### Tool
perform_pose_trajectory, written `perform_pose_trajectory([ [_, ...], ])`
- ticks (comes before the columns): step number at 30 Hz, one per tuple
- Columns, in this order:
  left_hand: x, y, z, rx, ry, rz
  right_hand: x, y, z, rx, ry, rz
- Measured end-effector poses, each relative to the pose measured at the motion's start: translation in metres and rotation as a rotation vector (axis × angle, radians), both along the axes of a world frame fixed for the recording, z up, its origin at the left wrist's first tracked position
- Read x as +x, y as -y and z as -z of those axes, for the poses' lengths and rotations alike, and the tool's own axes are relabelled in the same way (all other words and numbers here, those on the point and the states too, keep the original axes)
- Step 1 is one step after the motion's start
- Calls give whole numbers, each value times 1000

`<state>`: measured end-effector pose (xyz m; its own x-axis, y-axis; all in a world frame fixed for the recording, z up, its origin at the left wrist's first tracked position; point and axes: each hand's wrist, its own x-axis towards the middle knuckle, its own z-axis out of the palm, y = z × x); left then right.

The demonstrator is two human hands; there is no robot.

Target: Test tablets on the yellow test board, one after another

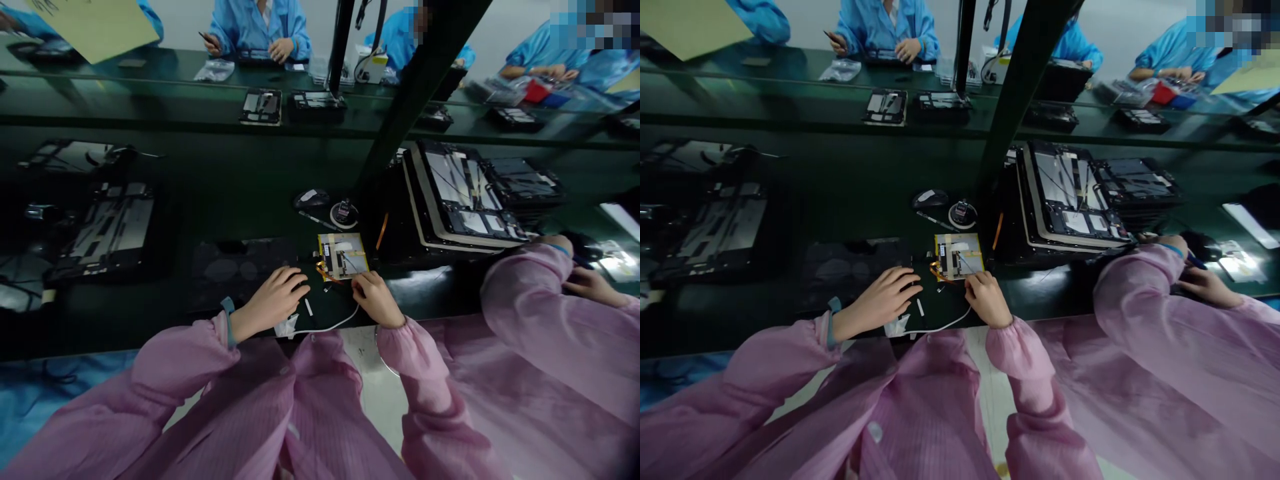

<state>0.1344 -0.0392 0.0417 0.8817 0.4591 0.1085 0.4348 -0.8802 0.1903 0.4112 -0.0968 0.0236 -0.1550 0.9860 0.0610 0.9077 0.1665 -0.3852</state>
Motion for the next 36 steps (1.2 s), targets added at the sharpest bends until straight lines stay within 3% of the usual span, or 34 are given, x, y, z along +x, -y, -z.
perform_pose_trajectory([
  [5,21,-2,2,-147,35,186,2,0,-12,-147,-361,26],
  [11,32,-21,-15,-646,388,-83,-2,-10,-27,-407,-1100,-103],
  [16,37,-27,-28,-900,516,-155,-5,-23,-17,-566,-1484,-239],
  [20,43,-29,-30,-1094,639,-216,-10,-29,-11,-353,-1363,-112],
  [23,47,-28,-31,-1113,695,-227,-17,-33,-16,-149,-1123,-37],
  [25,48,-27,-31,-1015,684,-232,-22,-36,-21,-69,-951,-52],
  [29,48,-23,-29,-758,651,-290,-27,-40,-23,-73,-775,-142],
  [32,47,-21,-24,-650,634,-348,-29,-41,-20,-27,-628,-171],
  [36,47,-20,-18,-546,607,-318,-34,-41,-19,12,-499,-203],
])
